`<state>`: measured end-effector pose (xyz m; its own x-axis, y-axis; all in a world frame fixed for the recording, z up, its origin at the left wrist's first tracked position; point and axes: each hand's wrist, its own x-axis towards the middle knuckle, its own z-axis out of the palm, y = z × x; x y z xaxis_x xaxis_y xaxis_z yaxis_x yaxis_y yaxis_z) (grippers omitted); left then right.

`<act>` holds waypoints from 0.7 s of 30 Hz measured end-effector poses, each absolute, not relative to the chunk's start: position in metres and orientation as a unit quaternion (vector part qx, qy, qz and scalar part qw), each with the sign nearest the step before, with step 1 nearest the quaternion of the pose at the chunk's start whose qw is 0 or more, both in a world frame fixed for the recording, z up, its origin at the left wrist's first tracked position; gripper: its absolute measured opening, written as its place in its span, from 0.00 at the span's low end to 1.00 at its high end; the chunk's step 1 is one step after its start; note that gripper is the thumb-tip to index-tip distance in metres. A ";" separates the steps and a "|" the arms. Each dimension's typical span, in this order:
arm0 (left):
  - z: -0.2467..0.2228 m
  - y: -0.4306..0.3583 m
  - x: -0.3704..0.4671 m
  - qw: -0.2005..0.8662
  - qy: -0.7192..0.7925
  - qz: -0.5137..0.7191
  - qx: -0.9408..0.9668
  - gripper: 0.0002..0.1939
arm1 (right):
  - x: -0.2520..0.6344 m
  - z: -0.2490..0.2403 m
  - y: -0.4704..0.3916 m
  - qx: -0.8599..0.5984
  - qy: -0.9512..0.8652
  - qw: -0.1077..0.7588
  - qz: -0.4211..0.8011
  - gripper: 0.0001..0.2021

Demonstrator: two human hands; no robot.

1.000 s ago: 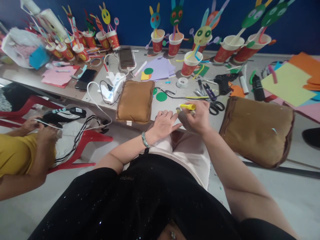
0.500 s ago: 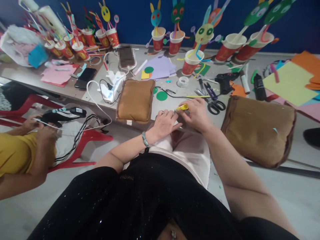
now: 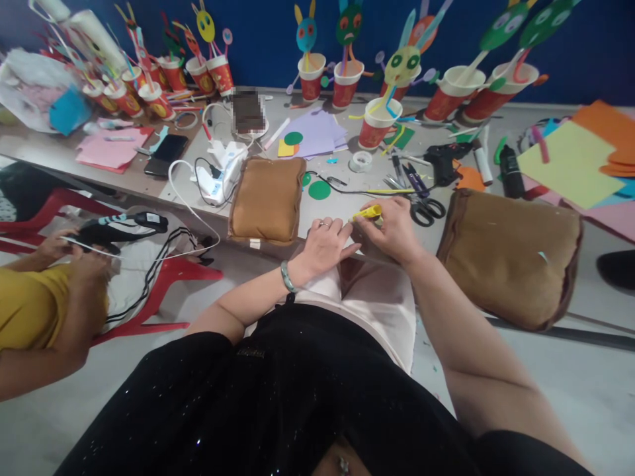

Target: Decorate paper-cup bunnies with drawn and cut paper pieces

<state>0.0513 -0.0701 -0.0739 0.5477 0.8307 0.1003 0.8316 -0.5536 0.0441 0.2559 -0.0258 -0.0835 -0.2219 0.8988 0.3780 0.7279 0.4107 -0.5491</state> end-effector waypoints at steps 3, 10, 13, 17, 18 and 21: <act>-0.074 -0.070 0.052 0.002 -0.472 -0.054 -0.880 0.35 | 0.245 -0.088 -0.026 -0.517 -0.787 0.319 0.109 0.08; -0.080 -0.069 0.051 0.010 -0.471 -0.056 -0.880 0.34 | 0.347 -0.074 0.024 -0.577 -0.501 0.645 -0.005 0.15; -0.083 -0.069 0.051 0.018 -0.470 -0.061 -0.881 0.32 | 0.423 -0.063 0.049 -0.573 -0.295 0.763 0.056 0.15; -0.081 -0.069 0.051 0.021 -0.469 -0.065 -0.881 0.31 | 0.382 -0.046 0.046 -0.532 -0.410 0.724 0.158 0.21; -0.080 -0.068 0.052 0.024 -0.467 -0.070 -0.881 0.31 | 0.345 -0.042 0.037 -0.510 -0.453 0.708 0.182 0.21; -0.074 -0.063 0.056 0.041 -0.460 -0.091 -0.883 0.32 | 0.221 -0.026 -0.002 -0.410 -0.598 0.587 0.361 0.20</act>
<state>0.0559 -0.0632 -0.0740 0.5610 0.8038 0.1979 0.8186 -0.5743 0.0120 0.2209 -0.0024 -0.0257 0.0237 0.9138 0.4055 0.0660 0.4033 -0.9127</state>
